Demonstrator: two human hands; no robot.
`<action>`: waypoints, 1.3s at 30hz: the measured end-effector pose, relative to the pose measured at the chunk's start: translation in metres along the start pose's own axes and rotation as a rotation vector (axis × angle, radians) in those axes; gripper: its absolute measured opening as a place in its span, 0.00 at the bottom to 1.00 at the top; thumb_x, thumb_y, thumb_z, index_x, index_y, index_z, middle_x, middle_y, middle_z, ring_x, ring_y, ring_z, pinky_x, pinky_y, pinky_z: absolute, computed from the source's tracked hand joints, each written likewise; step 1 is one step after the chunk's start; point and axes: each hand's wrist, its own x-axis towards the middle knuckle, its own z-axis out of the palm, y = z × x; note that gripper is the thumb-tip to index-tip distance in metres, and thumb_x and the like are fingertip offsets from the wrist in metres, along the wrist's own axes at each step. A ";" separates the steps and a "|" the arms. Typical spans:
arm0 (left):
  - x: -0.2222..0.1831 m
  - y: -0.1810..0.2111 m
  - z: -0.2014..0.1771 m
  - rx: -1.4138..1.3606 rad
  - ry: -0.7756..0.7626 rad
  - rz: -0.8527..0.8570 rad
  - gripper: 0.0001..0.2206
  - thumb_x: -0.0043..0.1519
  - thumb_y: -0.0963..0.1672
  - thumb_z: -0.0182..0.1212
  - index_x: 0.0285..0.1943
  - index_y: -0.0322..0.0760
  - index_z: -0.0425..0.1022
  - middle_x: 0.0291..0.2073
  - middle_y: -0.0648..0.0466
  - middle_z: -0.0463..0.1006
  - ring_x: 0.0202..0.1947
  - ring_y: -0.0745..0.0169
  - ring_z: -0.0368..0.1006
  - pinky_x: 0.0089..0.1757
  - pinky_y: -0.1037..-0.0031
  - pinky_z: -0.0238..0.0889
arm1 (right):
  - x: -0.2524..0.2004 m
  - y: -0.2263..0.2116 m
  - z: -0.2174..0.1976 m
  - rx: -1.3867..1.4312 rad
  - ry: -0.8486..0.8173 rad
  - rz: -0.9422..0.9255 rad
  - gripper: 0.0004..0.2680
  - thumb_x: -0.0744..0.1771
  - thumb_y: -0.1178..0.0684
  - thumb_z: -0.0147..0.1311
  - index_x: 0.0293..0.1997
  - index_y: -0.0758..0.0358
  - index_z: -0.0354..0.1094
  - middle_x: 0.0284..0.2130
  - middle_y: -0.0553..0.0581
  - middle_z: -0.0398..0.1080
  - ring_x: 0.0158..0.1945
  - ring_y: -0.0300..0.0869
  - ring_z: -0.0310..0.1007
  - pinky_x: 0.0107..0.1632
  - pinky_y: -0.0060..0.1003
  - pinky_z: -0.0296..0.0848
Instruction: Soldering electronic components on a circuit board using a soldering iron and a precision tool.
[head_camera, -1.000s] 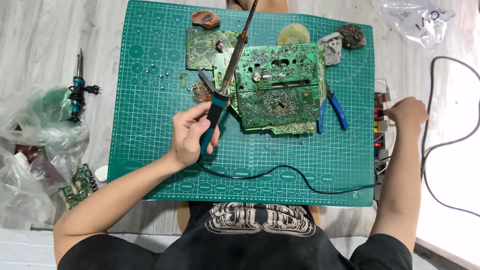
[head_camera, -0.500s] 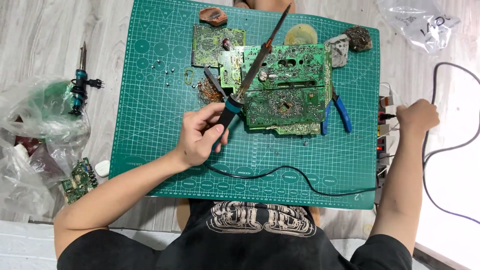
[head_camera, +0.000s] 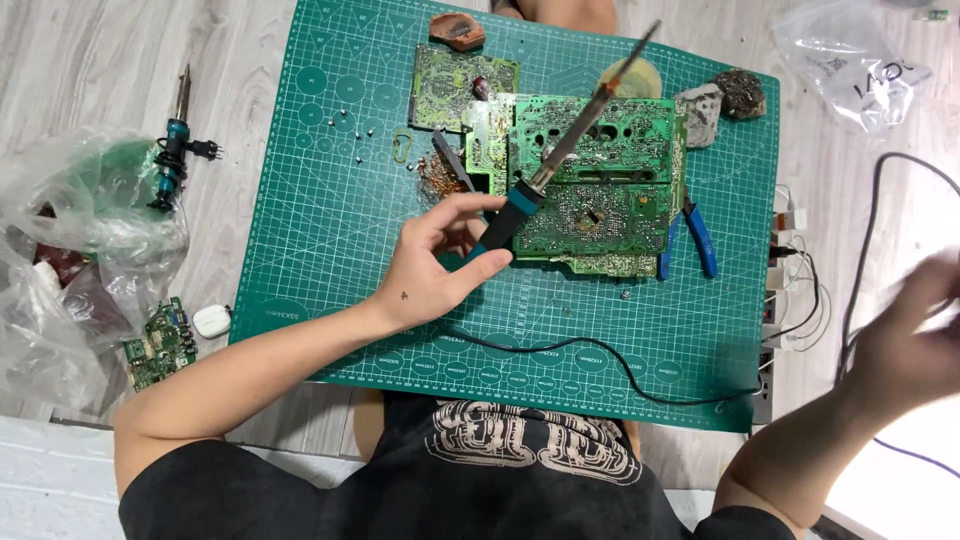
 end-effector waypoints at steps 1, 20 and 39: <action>0.001 -0.002 -0.001 0.027 0.010 0.005 0.18 0.50 0.38 0.60 0.50 0.35 0.64 0.24 0.60 0.67 0.21 0.76 0.58 0.26 0.86 0.53 | -0.005 -0.039 -0.012 0.328 -0.173 -0.081 0.06 0.66 0.65 0.54 0.31 0.76 0.61 0.21 0.58 0.62 0.21 0.40 0.56 0.28 0.31 0.58; 0.001 0.009 0.003 -0.069 0.026 0.016 0.16 0.55 0.38 0.51 0.52 0.34 0.58 0.28 0.57 0.65 0.23 0.74 0.60 0.25 0.86 0.56 | -0.030 -0.216 0.000 0.144 -0.791 -0.555 0.04 0.60 0.59 0.49 0.34 0.59 0.61 0.21 0.48 0.62 0.13 0.34 0.56 0.14 0.31 0.52; 0.111 0.038 0.115 -0.610 -0.032 -0.149 0.20 0.50 0.45 0.60 0.50 0.31 0.67 0.29 0.55 0.71 0.27 0.71 0.66 0.29 0.82 0.62 | -0.007 -0.157 -0.001 0.653 -0.274 0.259 0.12 0.57 0.75 0.33 0.36 0.66 0.42 0.42 0.67 0.54 0.41 0.51 0.64 0.41 0.36 0.69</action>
